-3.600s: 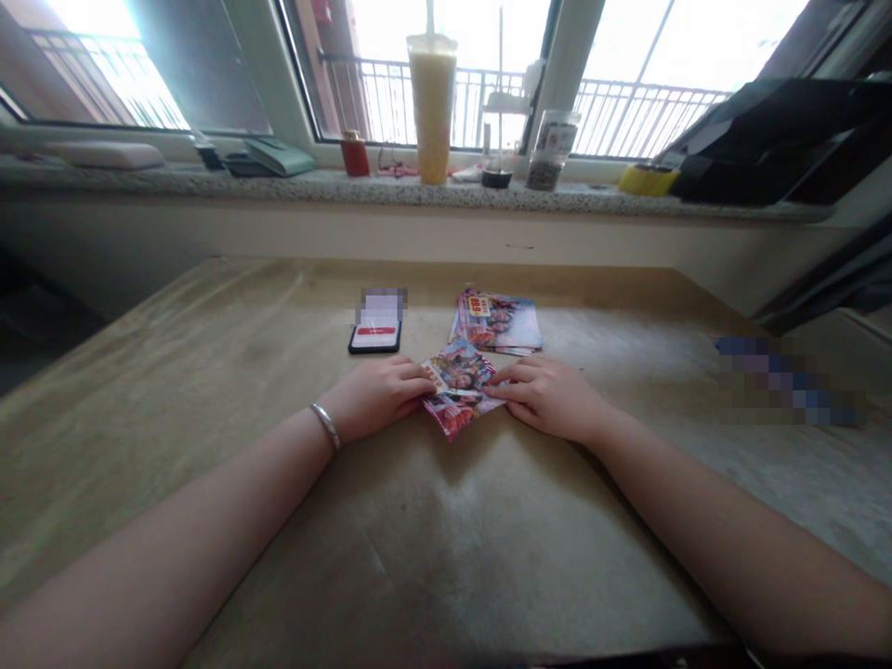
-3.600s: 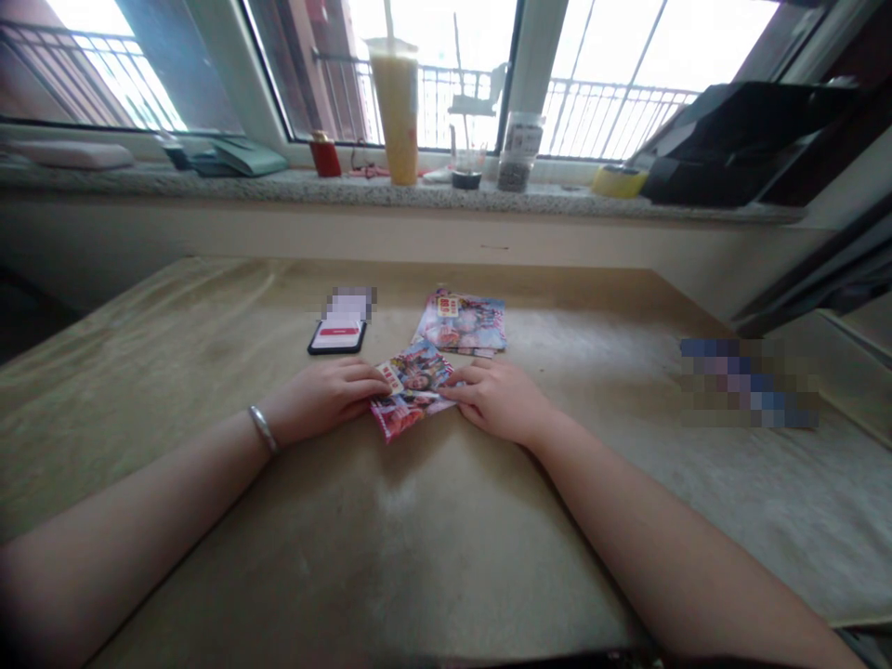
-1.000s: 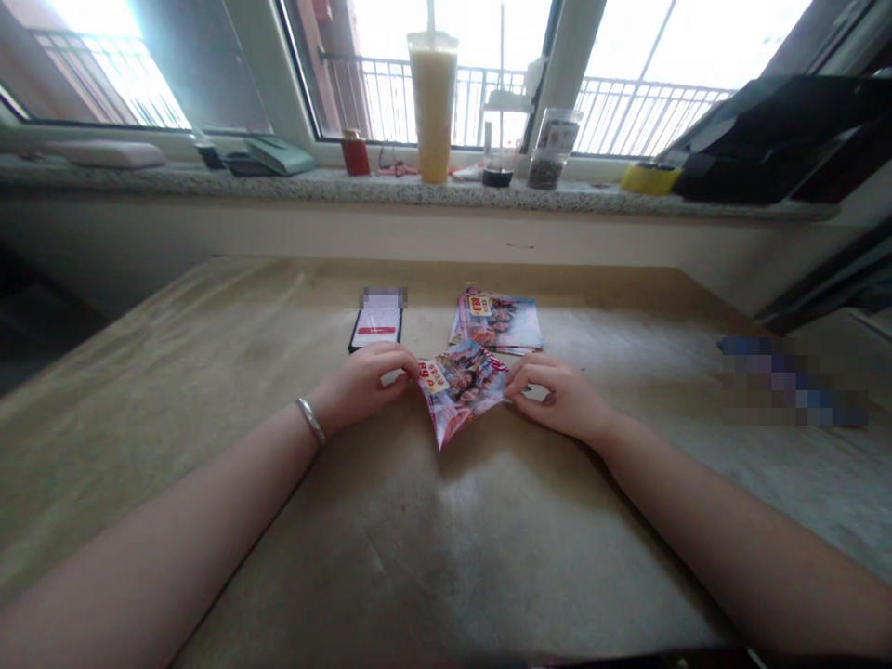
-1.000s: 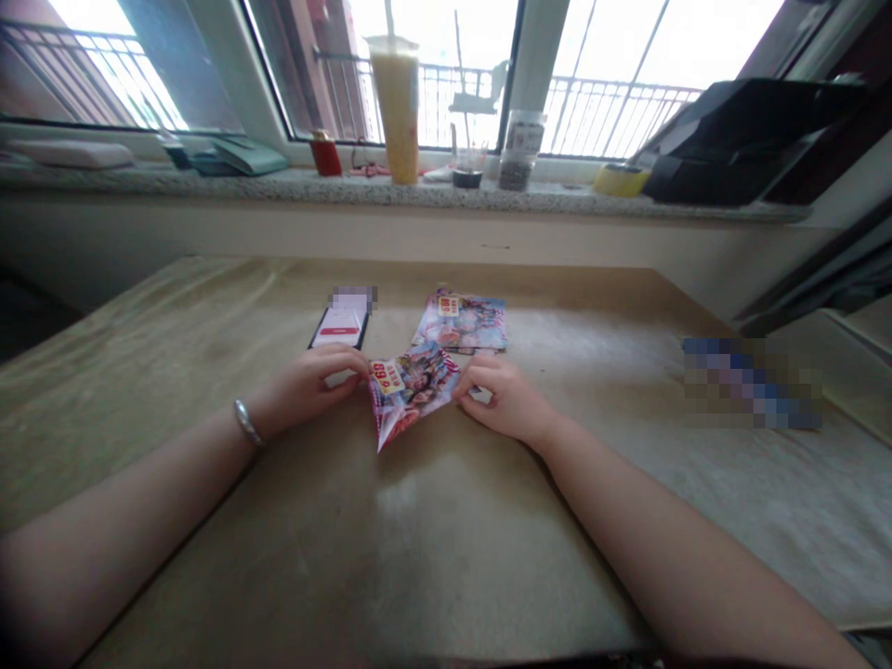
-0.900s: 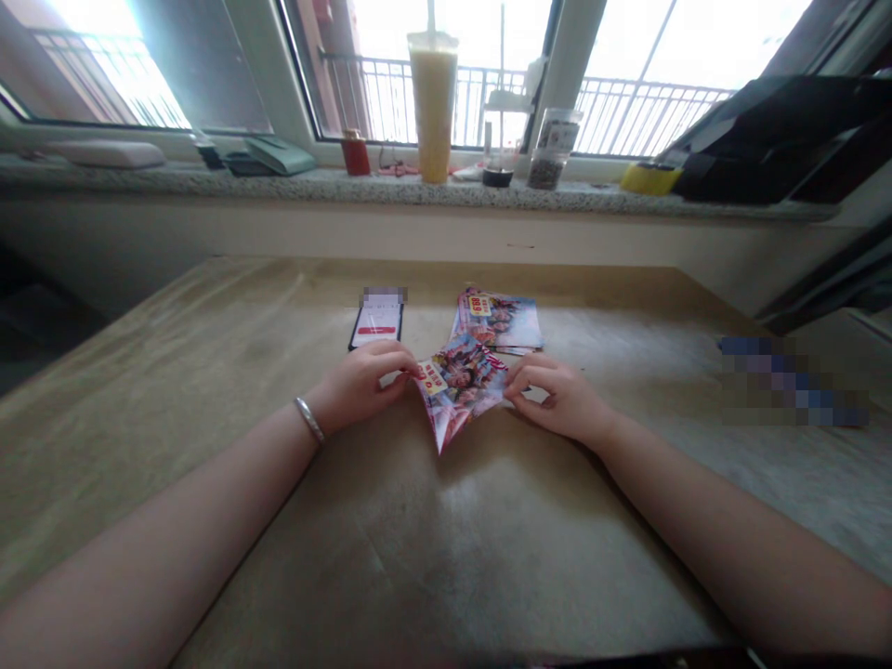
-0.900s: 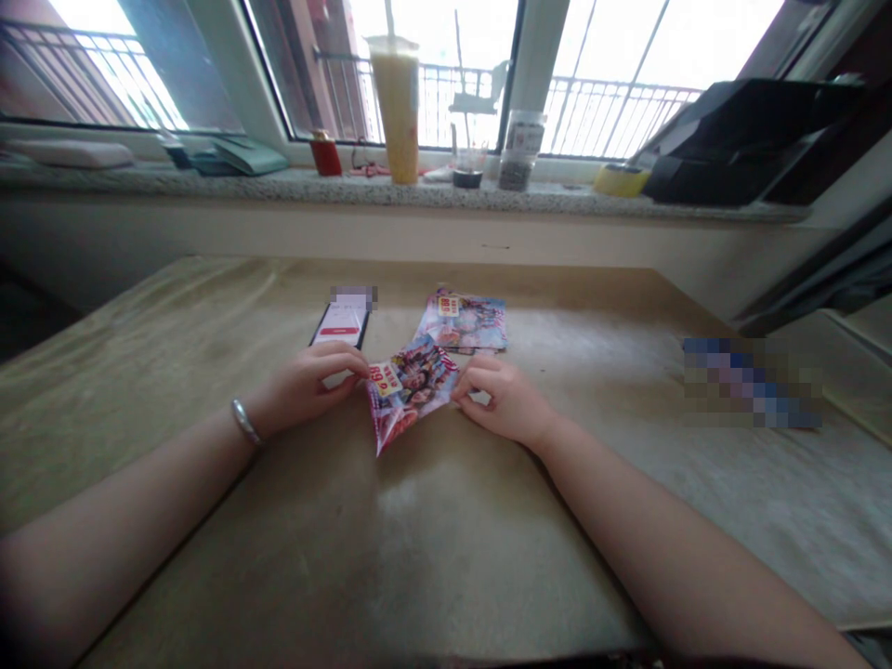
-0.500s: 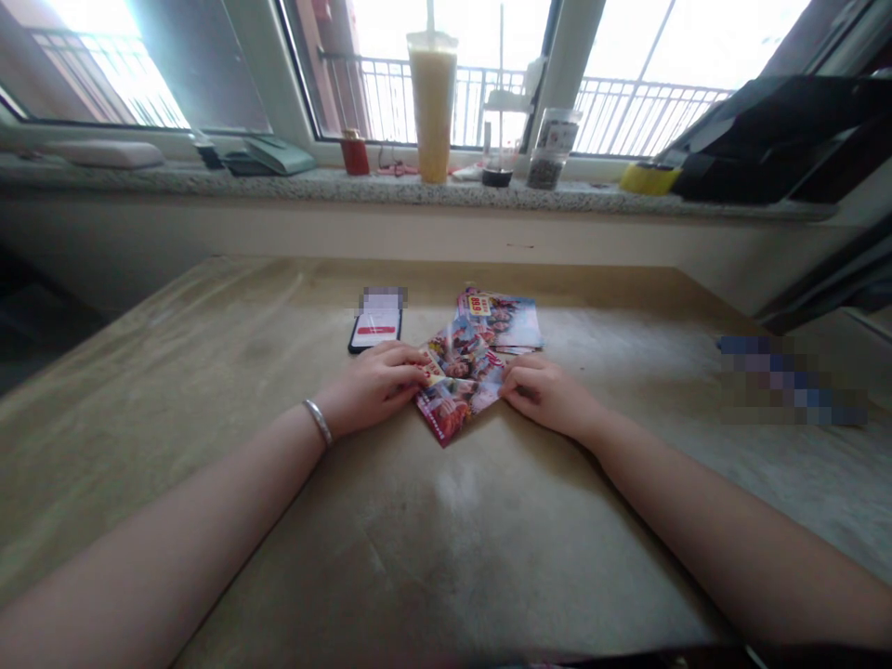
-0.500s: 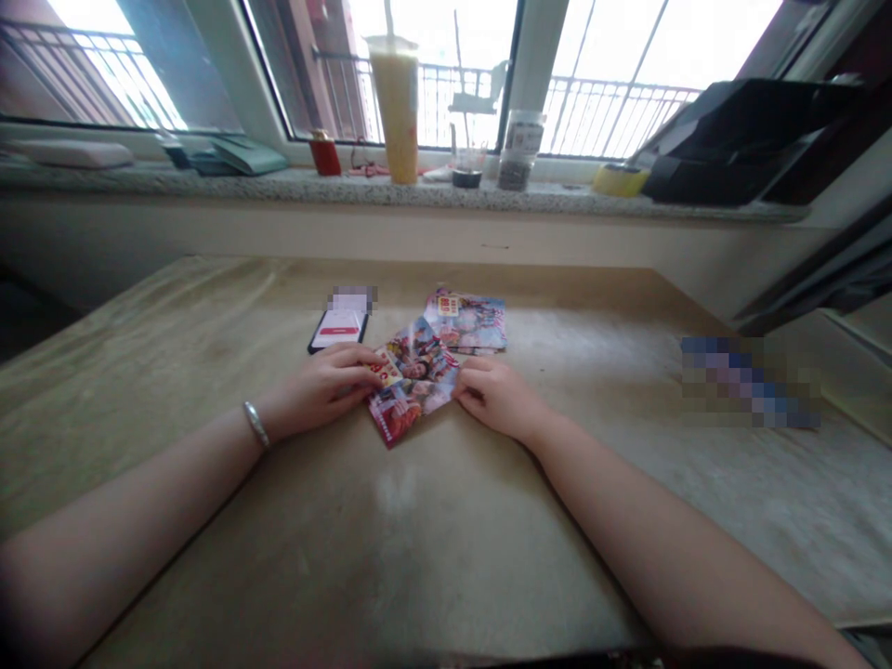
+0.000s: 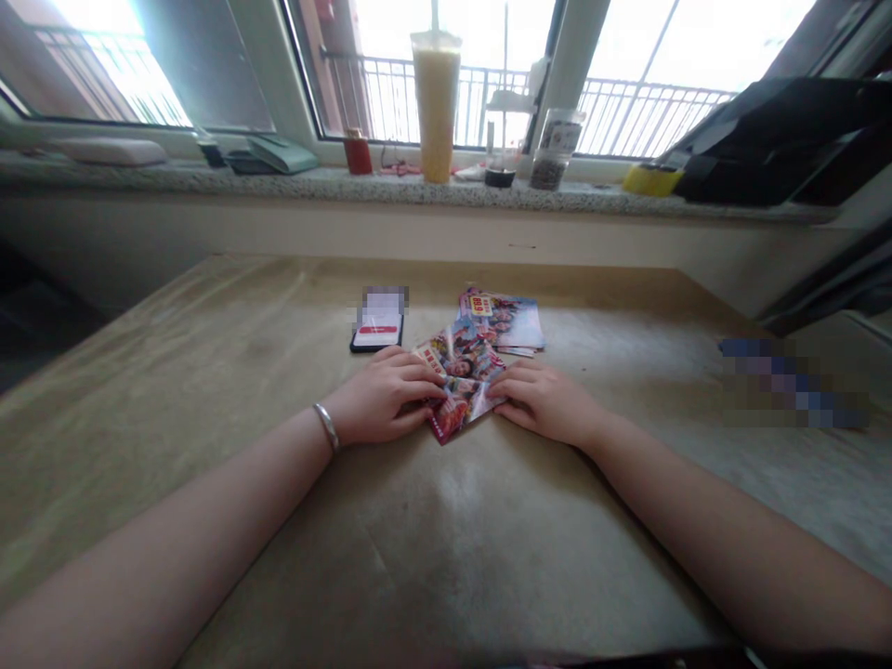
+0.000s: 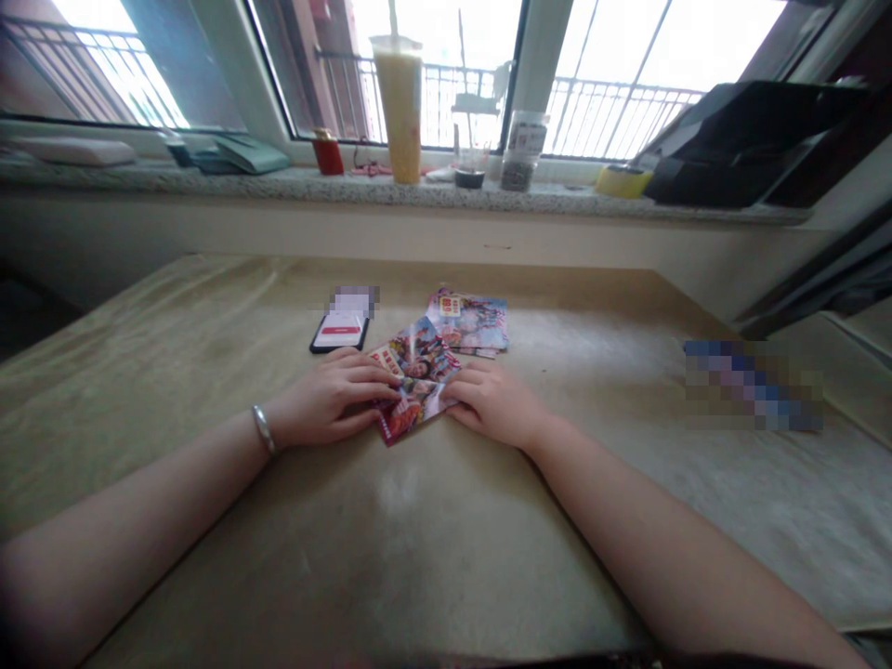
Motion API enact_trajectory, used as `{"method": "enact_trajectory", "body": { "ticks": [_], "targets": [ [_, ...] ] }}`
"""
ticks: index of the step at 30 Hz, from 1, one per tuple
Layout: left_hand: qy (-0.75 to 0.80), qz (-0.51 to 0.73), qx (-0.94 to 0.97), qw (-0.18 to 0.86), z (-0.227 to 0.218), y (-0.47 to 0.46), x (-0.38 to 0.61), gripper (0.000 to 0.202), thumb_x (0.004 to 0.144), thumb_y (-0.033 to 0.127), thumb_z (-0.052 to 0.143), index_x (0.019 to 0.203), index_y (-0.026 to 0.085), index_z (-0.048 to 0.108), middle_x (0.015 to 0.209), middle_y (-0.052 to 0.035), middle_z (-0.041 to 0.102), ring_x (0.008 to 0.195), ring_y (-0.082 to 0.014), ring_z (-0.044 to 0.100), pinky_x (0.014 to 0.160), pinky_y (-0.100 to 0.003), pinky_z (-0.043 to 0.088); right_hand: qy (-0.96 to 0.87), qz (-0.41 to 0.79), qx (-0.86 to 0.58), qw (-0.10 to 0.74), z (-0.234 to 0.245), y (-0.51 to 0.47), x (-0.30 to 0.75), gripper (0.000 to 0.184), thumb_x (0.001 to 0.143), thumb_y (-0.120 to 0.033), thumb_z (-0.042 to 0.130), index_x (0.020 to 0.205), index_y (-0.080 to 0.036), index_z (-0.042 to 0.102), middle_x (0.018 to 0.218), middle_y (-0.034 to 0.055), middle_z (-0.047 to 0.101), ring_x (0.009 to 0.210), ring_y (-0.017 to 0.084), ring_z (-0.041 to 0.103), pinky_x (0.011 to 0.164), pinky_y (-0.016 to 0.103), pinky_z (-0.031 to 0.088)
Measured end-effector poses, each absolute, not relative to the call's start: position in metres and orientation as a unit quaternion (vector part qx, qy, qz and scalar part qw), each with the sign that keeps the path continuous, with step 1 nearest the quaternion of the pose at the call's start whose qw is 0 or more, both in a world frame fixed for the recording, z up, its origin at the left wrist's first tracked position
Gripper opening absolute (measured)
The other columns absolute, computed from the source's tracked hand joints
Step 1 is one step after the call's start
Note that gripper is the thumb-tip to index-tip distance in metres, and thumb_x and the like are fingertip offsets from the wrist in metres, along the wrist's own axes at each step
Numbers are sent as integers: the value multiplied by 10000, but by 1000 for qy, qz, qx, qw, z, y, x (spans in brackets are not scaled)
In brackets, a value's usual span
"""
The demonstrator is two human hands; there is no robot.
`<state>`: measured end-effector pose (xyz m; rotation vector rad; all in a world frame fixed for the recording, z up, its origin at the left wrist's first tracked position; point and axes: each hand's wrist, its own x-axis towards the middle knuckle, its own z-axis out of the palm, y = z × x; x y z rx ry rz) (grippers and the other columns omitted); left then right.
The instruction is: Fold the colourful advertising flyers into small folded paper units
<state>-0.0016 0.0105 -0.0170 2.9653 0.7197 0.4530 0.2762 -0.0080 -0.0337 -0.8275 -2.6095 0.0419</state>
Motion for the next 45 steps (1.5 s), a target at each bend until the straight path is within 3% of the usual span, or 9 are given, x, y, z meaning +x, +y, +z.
{"method": "enact_trajectory", "body": {
  "ticks": [5,13,26,31,37,42,45],
  "targets": [
    [201,157,963,82,-16,9,0,302,846,250,532,1134,242,625,1181,-56,626,1079,-215,554,964,-388,418,-942,-4,-273,195,-34,-11,268,208,916,-263,465,987,-202,650,999,72,685,936,202,599,828,339,486],
    [213,147,961,99,-16,10,-1,226,828,213,533,1012,207,664,1129,-71,642,1054,-211,580,939,-367,469,-935,24,-290,203,-35,-12,267,186,888,-223,491,871,-224,676,962,56,701,899,189,628,789,320,494],
    [232,129,960,90,-12,11,-7,226,789,205,547,979,204,671,1106,-60,652,1001,-209,582,891,-341,472,-879,163,-335,298,-43,-6,264,128,776,-141,589,768,-223,687,861,21,723,848,158,657,831,313,495],
    [219,117,967,61,-14,11,-3,268,842,382,568,1040,222,654,1095,-61,644,1005,-219,568,872,-346,454,-865,192,-346,308,-43,-5,261,132,775,-133,594,736,-217,688,835,22,724,818,150,662,810,303,502],
    [214,143,965,54,-18,8,6,298,872,444,538,1012,215,668,982,-65,664,929,-199,588,822,-315,446,-861,203,-347,311,-46,-5,258,114,800,-156,603,760,-210,695,839,27,729,824,158,662,821,317,500],
    [256,151,952,73,-18,2,10,281,908,379,466,863,193,671,849,-45,669,815,-162,601,745,-270,441,-875,210,-318,300,-46,-6,255,108,827,-188,605,793,-216,703,865,29,731,845,154,664,833,313,497],
    [325,168,924,109,-18,0,12,239,893,334,468,865,185,654,802,-27,664,725,-140,583,658,-247,423,-882,197,-305,302,-47,-6,256,101,825,-199,611,795,-216,706,873,28,731,848,154,663,831,312,494]
  ]
}}
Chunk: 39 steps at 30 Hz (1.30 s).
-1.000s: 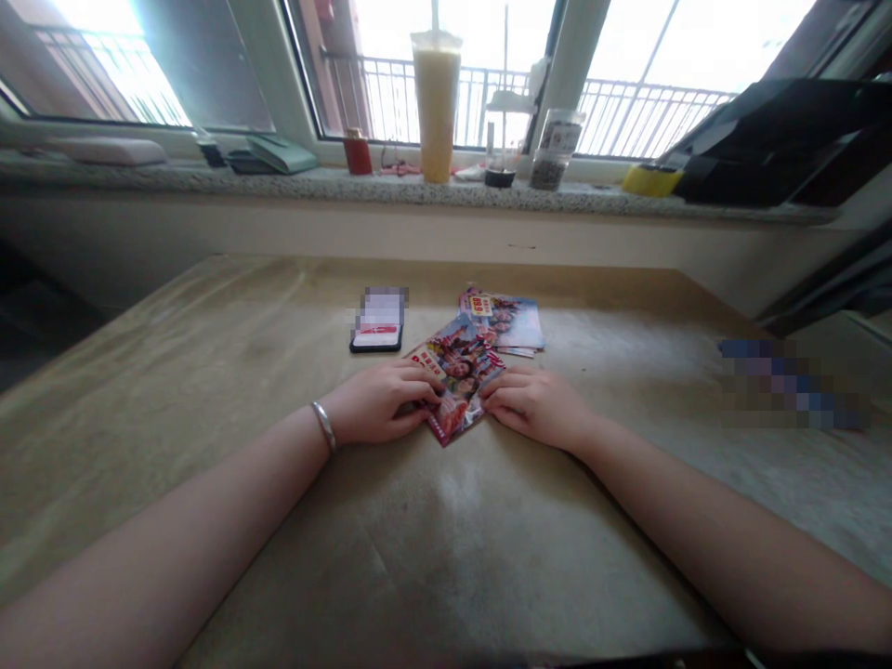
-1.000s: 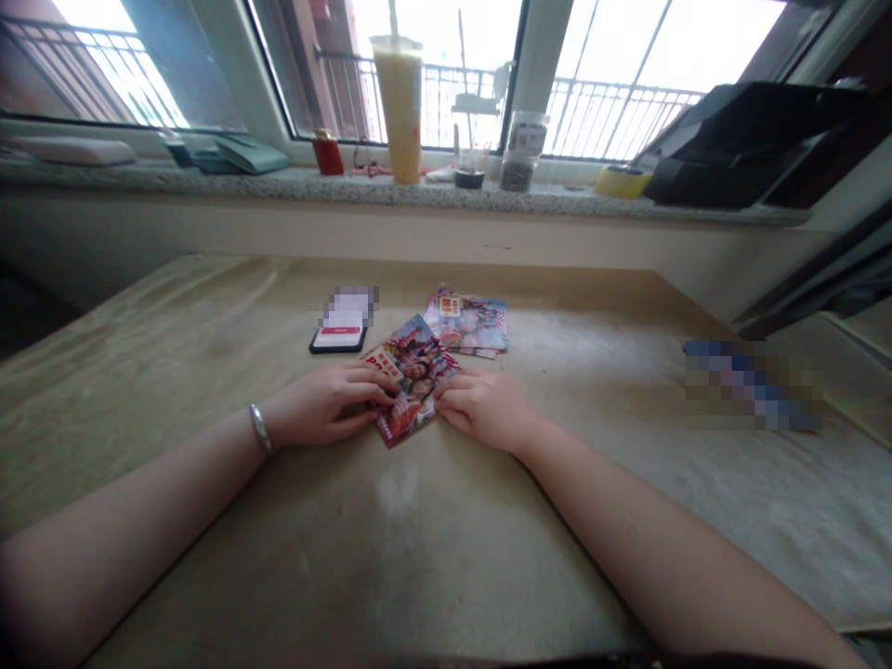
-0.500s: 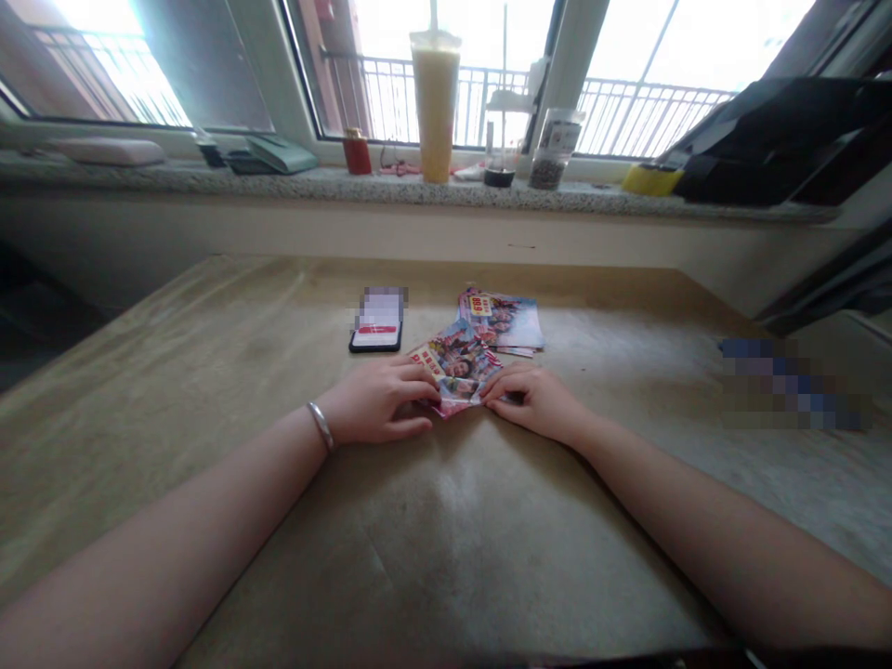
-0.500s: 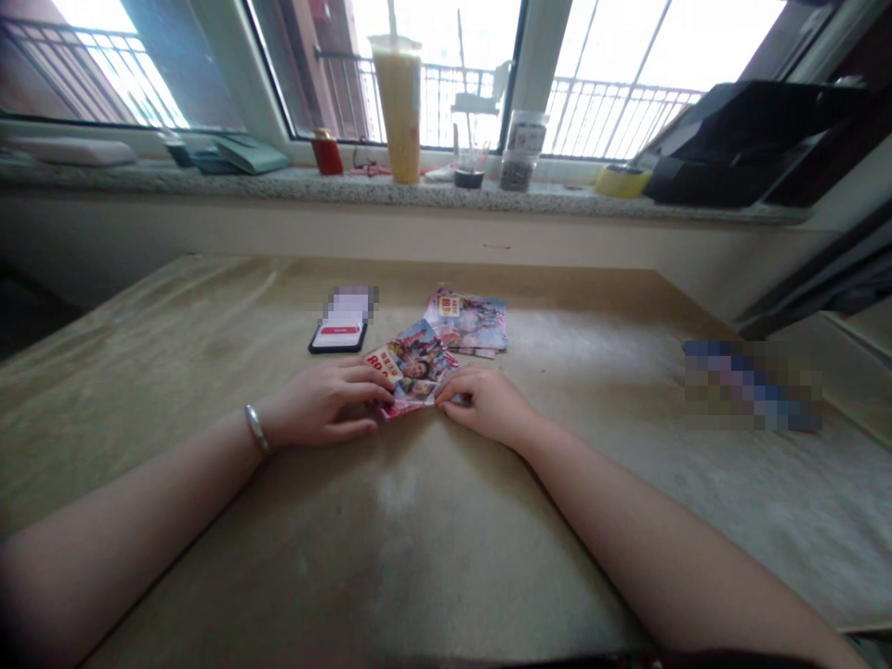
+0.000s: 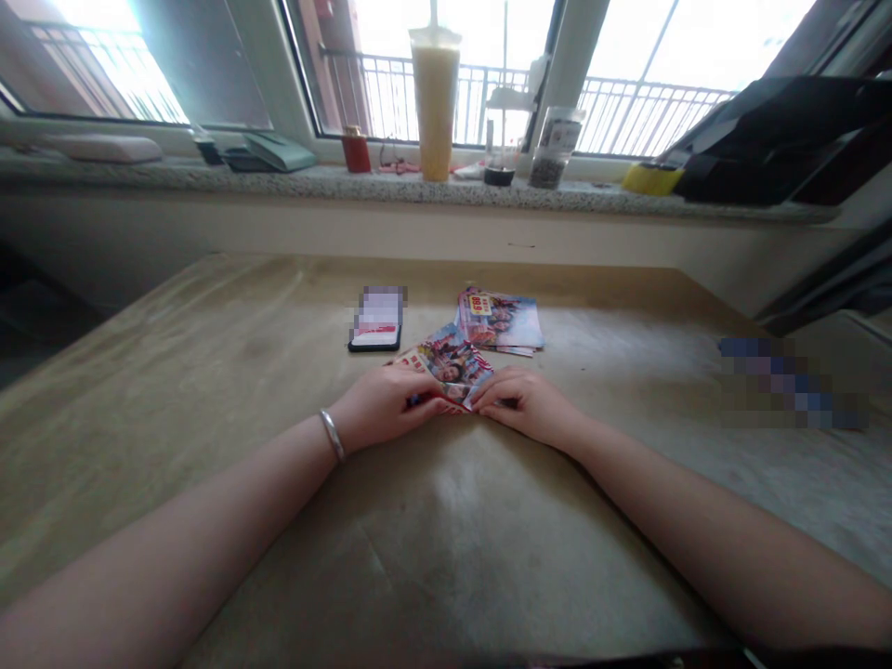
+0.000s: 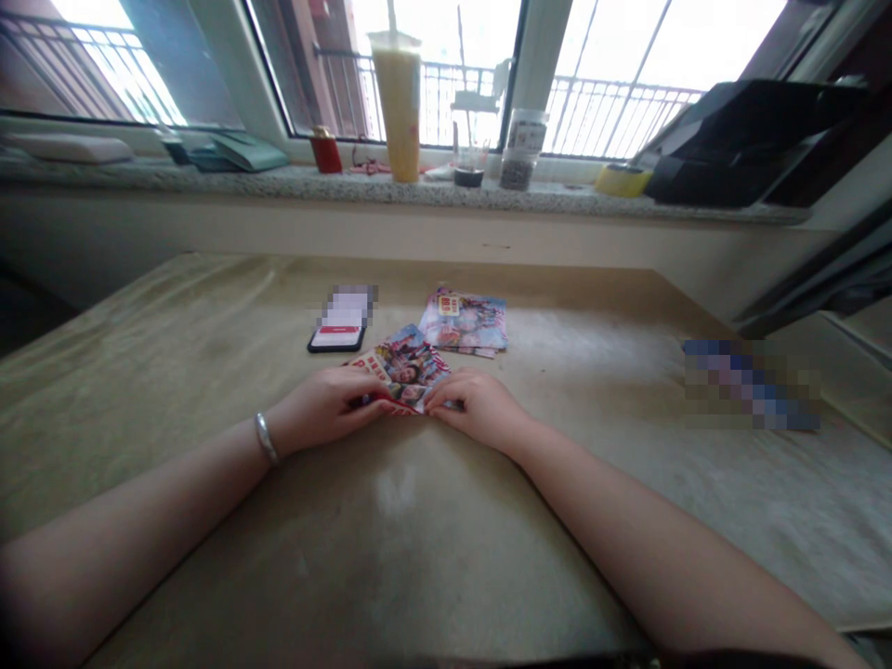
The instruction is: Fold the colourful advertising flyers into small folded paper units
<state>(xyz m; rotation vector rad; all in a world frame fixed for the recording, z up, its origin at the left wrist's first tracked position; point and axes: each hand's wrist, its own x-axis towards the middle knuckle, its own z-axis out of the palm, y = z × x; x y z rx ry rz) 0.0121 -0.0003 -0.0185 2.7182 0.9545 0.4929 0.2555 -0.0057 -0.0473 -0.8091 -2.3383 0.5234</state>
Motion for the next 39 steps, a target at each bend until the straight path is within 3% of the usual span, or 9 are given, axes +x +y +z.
{"method": "enact_trajectory", "body": {
  "ticks": [4,11,17,22,26,39],
  "targets": [
    [434,169,870,162,-20,-1,17,204,854,318,487,819,180,633,719,-2,618,634,-121,529,573,-222,378,-880,174,-323,301,-48,-7,256,89,808,-183,615,803,-206,700,866,32,725,843,156,655,813,301,496],
    [502,206,804,244,-21,0,20,284,868,383,459,817,176,647,783,-8,648,693,-138,563,619,-242,397,-855,174,-400,281,-46,-12,257,119,796,-176,603,873,-209,688,856,22,709,788,146,635,723,257,473],
    [532,157,819,149,-21,-1,20,217,840,346,505,772,175,620,761,-10,621,665,-136,533,582,-241,355,-847,150,-435,267,-46,-12,255,110,806,-189,584,893,-203,651,872,32,678,774,148,603,679,249,447],
    [494,151,853,75,-24,0,18,212,861,323,485,767,172,601,839,-24,599,694,-131,525,603,-237,362,-870,113,-401,265,-49,-8,255,137,819,-162,569,921,-178,660,909,61,680,877,179,595,790,301,464],
    [498,129,855,60,-23,1,18,202,868,314,481,778,174,594,826,-20,598,683,-129,523,600,-237,355,-886,86,-365,274,-50,-7,256,192,858,-171,540,975,-192,692,982,66,680,925,175,593,846,319,466],
    [525,112,843,44,-23,3,22,164,854,286,490,780,166,573,812,-27,590,666,-127,522,584,-236,347,-894,22,-380,236,-50,-9,254,257,882,-191,513,1040,-232,711,968,45,667,886,173,566,800,305,466]
  ]
}}
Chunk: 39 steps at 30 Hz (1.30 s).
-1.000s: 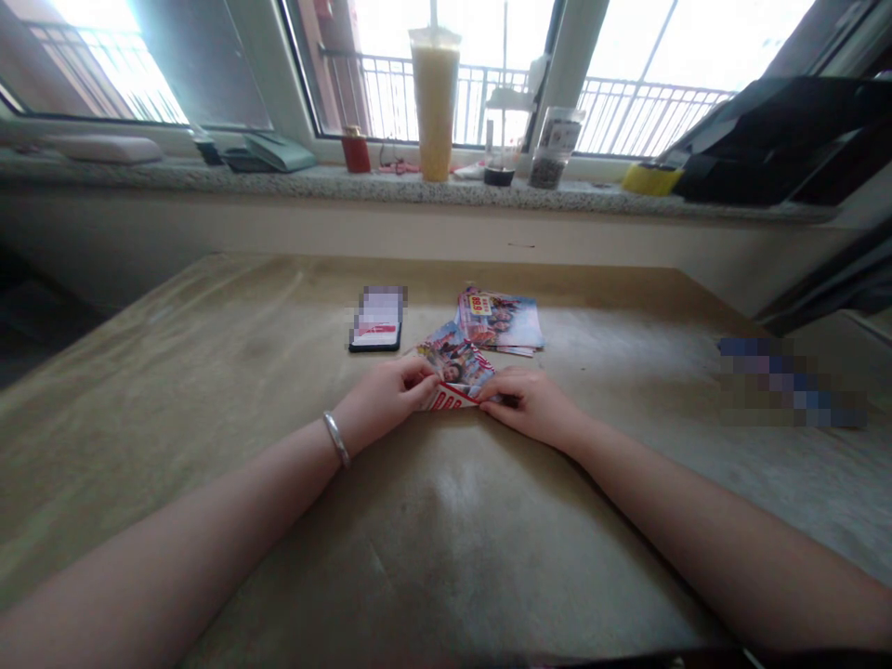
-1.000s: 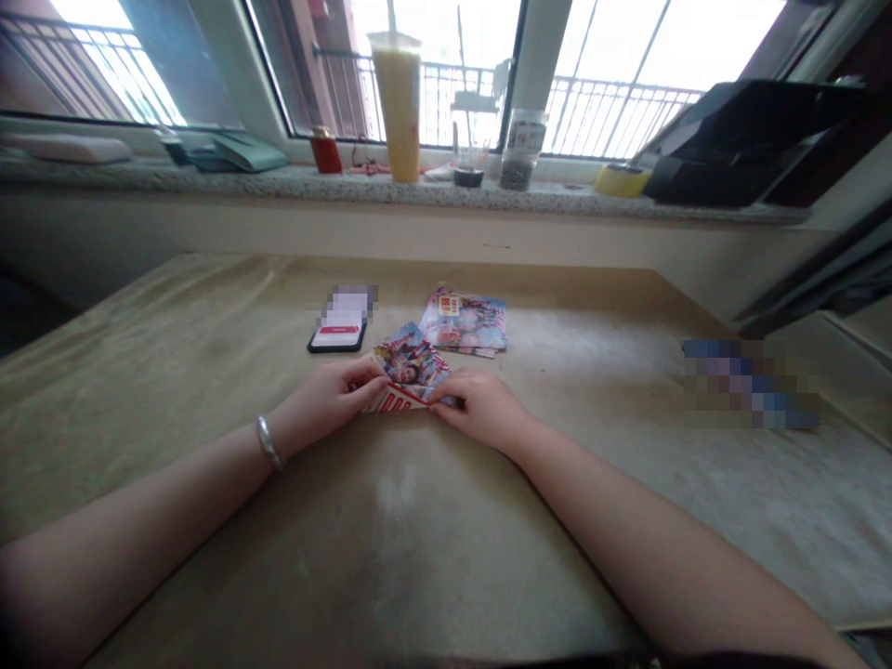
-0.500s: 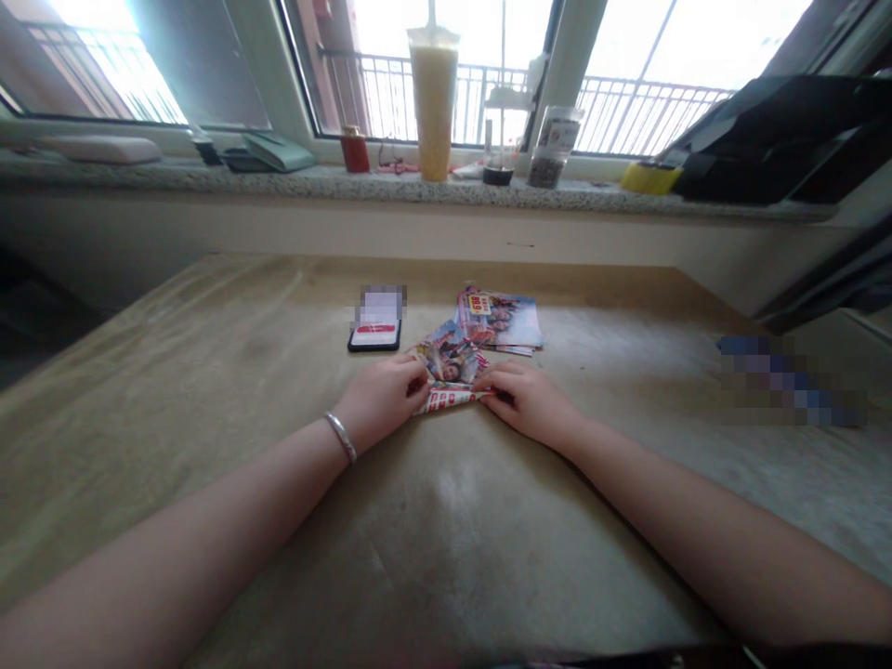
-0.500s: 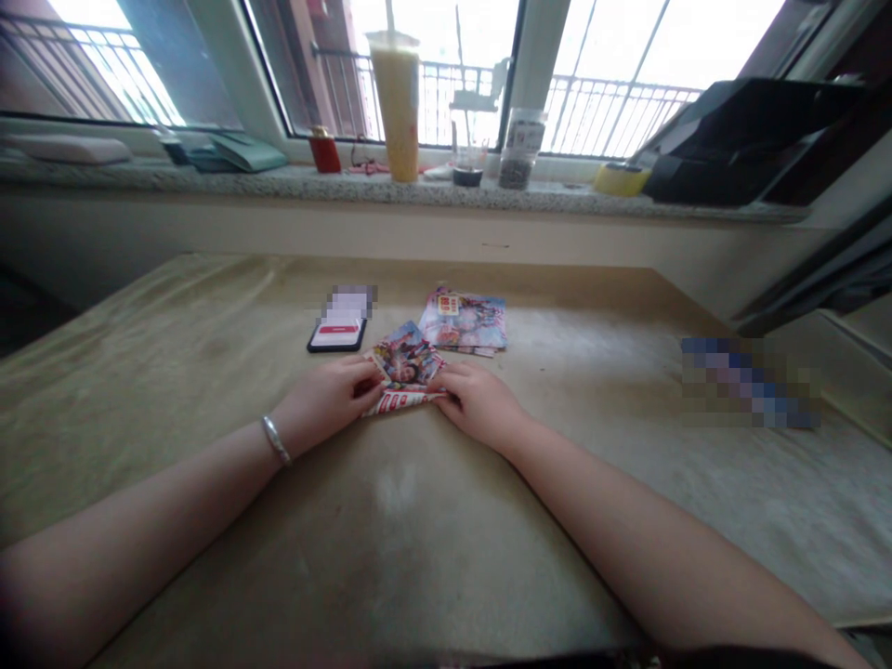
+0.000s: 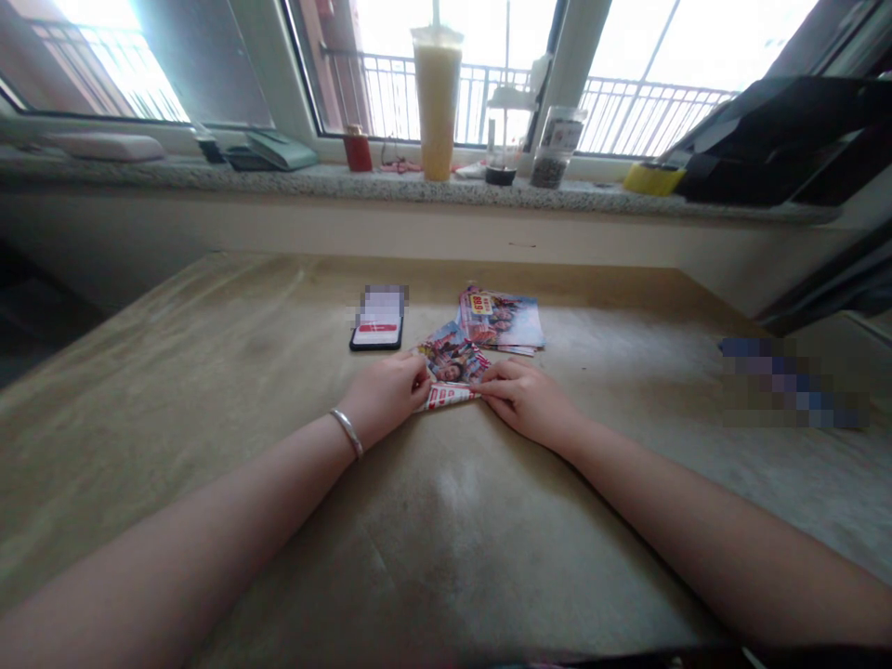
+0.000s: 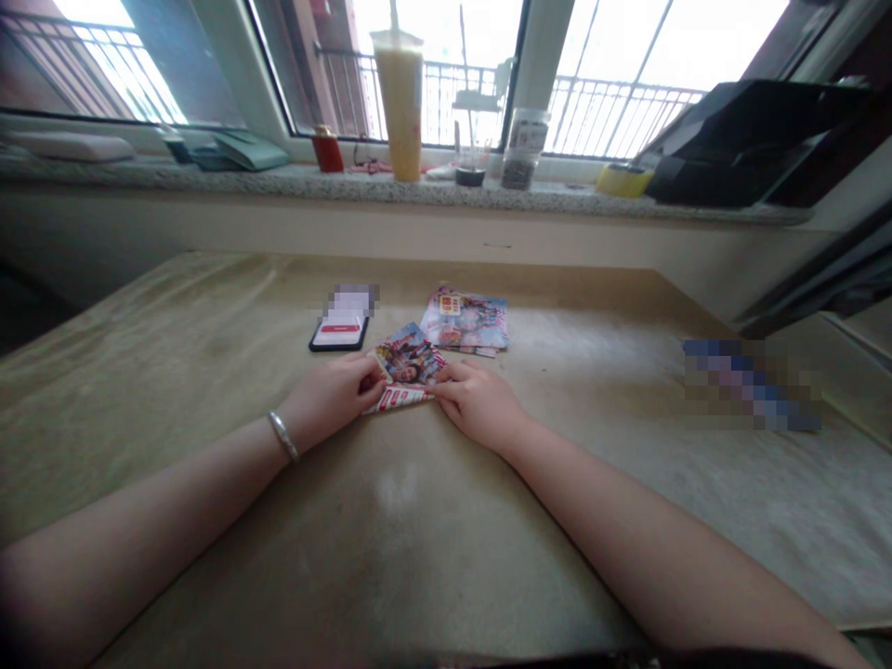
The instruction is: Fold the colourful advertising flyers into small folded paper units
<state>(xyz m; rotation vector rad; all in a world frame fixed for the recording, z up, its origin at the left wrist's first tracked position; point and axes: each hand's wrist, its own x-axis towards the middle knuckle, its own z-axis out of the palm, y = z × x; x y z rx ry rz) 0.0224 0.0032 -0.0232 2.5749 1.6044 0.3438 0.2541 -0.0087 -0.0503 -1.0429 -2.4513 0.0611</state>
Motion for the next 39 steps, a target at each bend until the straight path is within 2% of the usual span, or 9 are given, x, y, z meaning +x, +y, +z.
{"method": "enact_trajectory", "body": {
  "ticks": [13,17,21,24,27,31,39],
  "targets": [
    [519,120,846,23,-27,5,23,162,847,268,494,736,163,548,788,-22,576,654,-126,512,584,-239,354,-895,-5,-390,217,-49,-9,253,253,883,-201,513,1040,-246,707,986,60,662,894,182,569,785,308,456],
    [515,138,846,31,-28,6,22,119,833,262,522,778,167,567,807,-20,567,659,-126,520,575,-230,369,-898,-9,-386,209,-47,-11,253,268,880,-193,515,1073,-244,693,996,68,655,908,192,559,789,318,453],
    [465,151,870,58,-28,6,16,147,863,274,508,825,180,613,887,-31,567,724,-127,544,640,-231,417,-902,-16,-382,200,-46,-11,252,312,892,-188,493,1131,-289,665,993,60,646,902,189,550,782,314,446],
    [404,133,901,88,-24,5,10,239,891,371,487,872,195,647,913,-42,589,784,-147,566,707,-259,453,-905,-22,-378,194,-47,-11,252,319,898,-190,481,1142,-294,658,1004,64,638,899,189,544,781,313,444],
    [331,122,934,57,-22,4,6,261,816,394,604,976,195,657,970,-67,604,912,-196,566,805,-307,467,-909,-22,-370,193,-47,-11,253,325,900,-184,471,1155,-277,650,1016,66,634,911,194,544,797,319,448],
    [310,137,941,4,-26,5,8,232,901,298,497,1041,208,659,979,-65,628,941,-188,564,848,-312,467,-911,-30,-357,203,-47,-13,255,326,888,-175,483,1164,-249,640,969,65,637,876,187,554,804,319,460],
    [336,114,931,-81,-28,0,13,282,934,322,422,1025,222,669,984,-58,649,931,-194,592,849,-333,485,-900,6,-355,254,-49,-11,257,245,864,-149,497,1025,-198,675,988,78,641,926,187,570,825,315,473]
  ]
}}
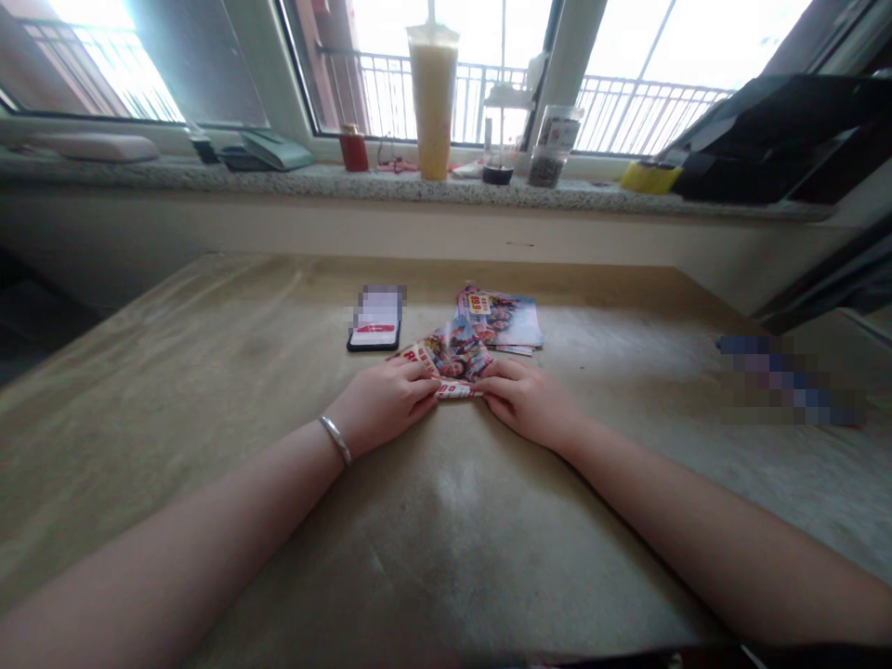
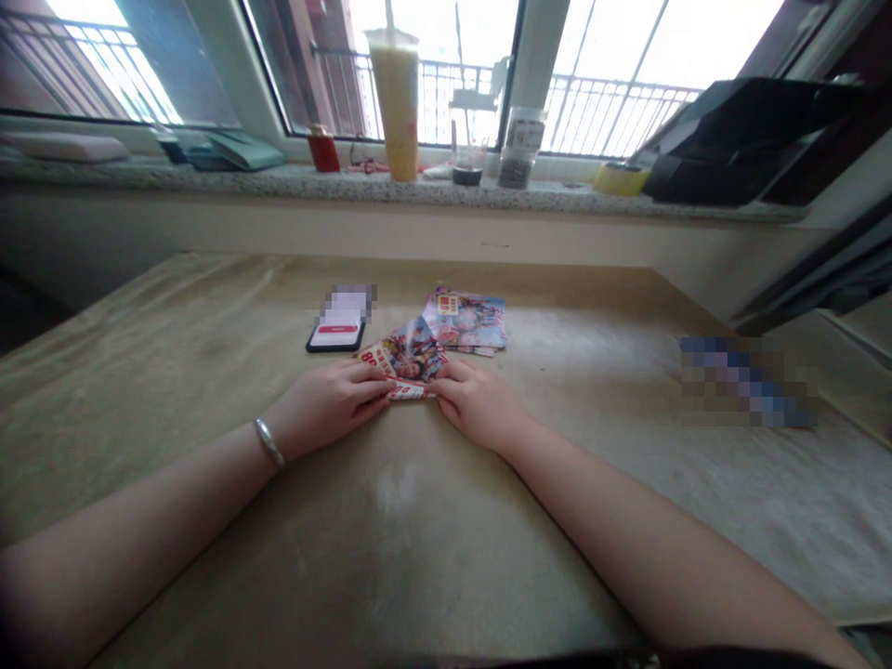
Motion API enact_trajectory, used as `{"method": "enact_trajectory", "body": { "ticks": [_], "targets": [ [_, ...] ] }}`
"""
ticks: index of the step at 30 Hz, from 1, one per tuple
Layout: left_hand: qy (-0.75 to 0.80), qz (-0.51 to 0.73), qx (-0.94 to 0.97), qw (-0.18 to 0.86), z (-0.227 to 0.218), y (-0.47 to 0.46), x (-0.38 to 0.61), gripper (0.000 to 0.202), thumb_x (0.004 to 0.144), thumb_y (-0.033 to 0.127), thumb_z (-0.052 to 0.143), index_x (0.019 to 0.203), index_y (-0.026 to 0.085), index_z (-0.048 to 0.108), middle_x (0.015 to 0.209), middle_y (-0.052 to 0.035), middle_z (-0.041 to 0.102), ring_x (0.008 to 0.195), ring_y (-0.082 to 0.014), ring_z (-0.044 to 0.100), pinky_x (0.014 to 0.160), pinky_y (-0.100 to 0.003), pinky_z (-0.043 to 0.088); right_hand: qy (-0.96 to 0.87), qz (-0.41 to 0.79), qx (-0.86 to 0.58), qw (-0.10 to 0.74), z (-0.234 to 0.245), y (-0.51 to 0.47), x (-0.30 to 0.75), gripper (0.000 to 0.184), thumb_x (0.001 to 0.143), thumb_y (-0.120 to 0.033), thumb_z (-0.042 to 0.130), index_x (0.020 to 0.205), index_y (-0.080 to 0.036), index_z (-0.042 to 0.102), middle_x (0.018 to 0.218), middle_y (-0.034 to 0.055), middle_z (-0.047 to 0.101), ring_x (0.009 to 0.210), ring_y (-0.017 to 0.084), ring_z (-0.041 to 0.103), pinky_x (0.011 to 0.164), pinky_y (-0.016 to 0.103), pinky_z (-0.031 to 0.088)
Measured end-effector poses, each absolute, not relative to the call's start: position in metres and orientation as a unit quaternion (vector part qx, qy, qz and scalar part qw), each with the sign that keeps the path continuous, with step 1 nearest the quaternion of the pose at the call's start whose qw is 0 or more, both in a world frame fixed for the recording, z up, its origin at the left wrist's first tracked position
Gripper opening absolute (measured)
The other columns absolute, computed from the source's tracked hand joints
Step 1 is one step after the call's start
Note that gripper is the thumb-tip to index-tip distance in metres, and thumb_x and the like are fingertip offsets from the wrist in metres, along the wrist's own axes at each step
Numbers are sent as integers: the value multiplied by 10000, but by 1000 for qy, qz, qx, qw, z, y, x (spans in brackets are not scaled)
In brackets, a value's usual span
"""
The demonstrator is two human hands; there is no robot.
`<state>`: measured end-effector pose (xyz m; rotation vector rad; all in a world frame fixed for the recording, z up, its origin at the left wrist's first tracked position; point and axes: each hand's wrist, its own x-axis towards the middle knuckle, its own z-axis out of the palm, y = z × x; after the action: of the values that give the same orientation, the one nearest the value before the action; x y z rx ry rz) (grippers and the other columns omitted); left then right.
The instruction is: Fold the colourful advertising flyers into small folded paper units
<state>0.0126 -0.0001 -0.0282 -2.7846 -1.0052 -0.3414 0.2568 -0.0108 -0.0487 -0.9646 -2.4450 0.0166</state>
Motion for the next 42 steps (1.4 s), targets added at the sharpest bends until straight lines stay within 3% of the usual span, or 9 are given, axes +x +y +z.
{"method": "enact_trajectory", "body": {
  "ticks": [11,27,33,38,42],
  "targets": [
    [-364,-82,-922,106,-23,-7,17,321,926,347,410,931,190,690,902,-81,643,878,-210,598,791,-334,487,-903,3,-366,223,-48,-9,258,282,867,-158,506,1061,-234,696,932,66,644,867,179,557,787,308,461],
    [-372,-74,-919,109,-22,-8,20,337,927,344,397,909,165,682,890,-91,634,866,-218,600,825,-355,494,-904,-3,-368,218,-49,-8,258,284,861,-157,519,1067,-245,694,956,63,646,873,181,551,794,313,454],
    [-369,-72,-919,114,-22,-8,21,308,928,333,403,940,165,662,892,-91,630,890,-219,595,833,-351,484,-904,-1,-373,211,-48,-8,258,287,876,-171,498,1075,-239,692,966,64,643,883,184,552,804,316,455],
    [-381,-52,-915,122,-22,-11,23,292,923,343,415,1042,184,629,914,-102,619,850,-228,591,751,-354,496,-899,10,-378,221,-49,-8,258,279,876,-172,504,1058,-249,701,949,63,642,879,177,560,795,308,453],
    [-378,-48,-918,112,-23,-11,27,281,914,326,435,1018,155,632,920,-112,606,892,-234,578,836,-389,483,-899,22,-372,229,-50,-6,258,275,882,-178,500,1054,-244,704,926,63,639,860,171,561,780,304,452]
  ]
}}
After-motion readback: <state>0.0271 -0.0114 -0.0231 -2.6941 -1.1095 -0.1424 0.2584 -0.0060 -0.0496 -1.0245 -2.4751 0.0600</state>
